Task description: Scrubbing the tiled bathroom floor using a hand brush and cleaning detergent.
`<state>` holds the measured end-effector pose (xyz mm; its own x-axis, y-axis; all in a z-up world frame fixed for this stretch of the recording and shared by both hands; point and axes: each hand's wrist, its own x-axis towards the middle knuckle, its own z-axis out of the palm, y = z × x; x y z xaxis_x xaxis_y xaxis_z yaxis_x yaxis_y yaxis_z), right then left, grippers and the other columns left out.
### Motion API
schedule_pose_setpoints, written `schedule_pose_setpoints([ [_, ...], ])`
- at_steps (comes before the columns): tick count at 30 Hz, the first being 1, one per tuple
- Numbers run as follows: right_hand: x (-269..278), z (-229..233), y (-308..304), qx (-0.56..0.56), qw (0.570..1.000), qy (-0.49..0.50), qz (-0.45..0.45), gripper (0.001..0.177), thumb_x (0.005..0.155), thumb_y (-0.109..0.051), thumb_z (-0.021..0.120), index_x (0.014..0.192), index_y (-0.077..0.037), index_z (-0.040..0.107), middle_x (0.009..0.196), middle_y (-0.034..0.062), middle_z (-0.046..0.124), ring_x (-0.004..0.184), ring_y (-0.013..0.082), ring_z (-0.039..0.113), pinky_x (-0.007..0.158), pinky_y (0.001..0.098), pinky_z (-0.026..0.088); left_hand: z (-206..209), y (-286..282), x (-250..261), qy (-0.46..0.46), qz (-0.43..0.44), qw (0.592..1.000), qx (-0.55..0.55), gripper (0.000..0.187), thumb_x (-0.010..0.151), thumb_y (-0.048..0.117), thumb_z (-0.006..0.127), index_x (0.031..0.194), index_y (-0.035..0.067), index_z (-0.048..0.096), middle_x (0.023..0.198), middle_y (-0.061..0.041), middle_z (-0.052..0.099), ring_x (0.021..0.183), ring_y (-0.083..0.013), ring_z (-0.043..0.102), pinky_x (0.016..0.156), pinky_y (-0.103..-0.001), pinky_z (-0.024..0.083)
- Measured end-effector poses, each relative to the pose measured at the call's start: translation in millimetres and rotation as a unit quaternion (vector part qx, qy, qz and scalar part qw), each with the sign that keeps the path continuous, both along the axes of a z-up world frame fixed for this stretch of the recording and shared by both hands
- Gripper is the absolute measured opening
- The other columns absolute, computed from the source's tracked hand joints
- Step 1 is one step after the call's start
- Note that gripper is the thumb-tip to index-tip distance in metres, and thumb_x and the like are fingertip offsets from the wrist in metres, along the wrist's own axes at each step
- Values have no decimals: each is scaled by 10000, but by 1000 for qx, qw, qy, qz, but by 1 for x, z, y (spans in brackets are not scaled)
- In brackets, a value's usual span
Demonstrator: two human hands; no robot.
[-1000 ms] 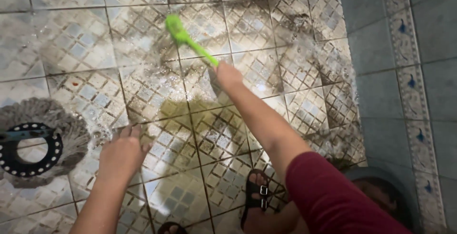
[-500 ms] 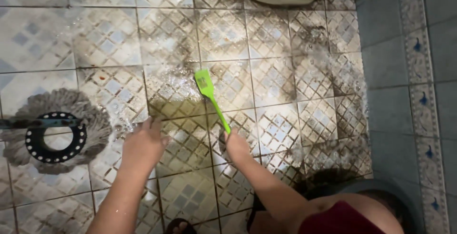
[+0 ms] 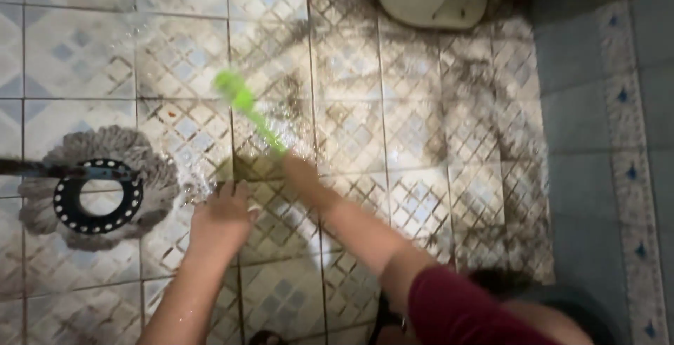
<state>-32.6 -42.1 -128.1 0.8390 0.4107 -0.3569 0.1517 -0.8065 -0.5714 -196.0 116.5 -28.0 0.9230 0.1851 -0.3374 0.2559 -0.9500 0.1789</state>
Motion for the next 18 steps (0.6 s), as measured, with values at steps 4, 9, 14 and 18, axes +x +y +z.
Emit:
schedule_pose_setpoints([
  [4, -24, -30, -10, -29, 991, -52, 118, 264, 843, -154, 610, 1015, -205, 805, 1039, 160, 706, 983, 326, 699, 801, 475, 561, 6, -1, 5, 33, -24, 999, -17, 665, 840, 459, 704, 1399, 139, 539, 1361, -139, 589, 1102, -341, 659, 868, -499, 547],
  [9, 83, -62, -117, -203, 978, -14, -40, 293, 984, -346, 525, 1104, -95, 616, 1005, 203, 723, 904, 380, 709, 769, 519, 554, -8, 1, -2, -4, -19, 1000, 11, 727, 804, 471, 707, 1409, 114, 523, 1409, -147, 572, 1095, -334, 668, 879, -486, 545],
  [14, 17, -192, -112, -123, 990, -34, -63, 284, 1011, -314, 487, 1080, -61, 596, 980, 199, 688, 922, 343, 680, 820, 486, 528, 0, -5, 14, 76, 1, 997, -23, 673, 867, 450, 686, 1425, 116, 512, 1391, -128, 579, 1148, -343, 650, 921, -492, 532],
  [18, -43, 30, 19, -29, 990, 1, 135, 265, 962, -214, 501, 1121, -122, 692, 1088, 188, 644, 1025, 368, 661, 885, 511, 499, -21, -10, 18, 15, -24, 1000, -1, 631, 865, 436, 683, 1379, 108, 525, 1424, -157, 546, 1120, -356, 647, 944, -515, 503],
])
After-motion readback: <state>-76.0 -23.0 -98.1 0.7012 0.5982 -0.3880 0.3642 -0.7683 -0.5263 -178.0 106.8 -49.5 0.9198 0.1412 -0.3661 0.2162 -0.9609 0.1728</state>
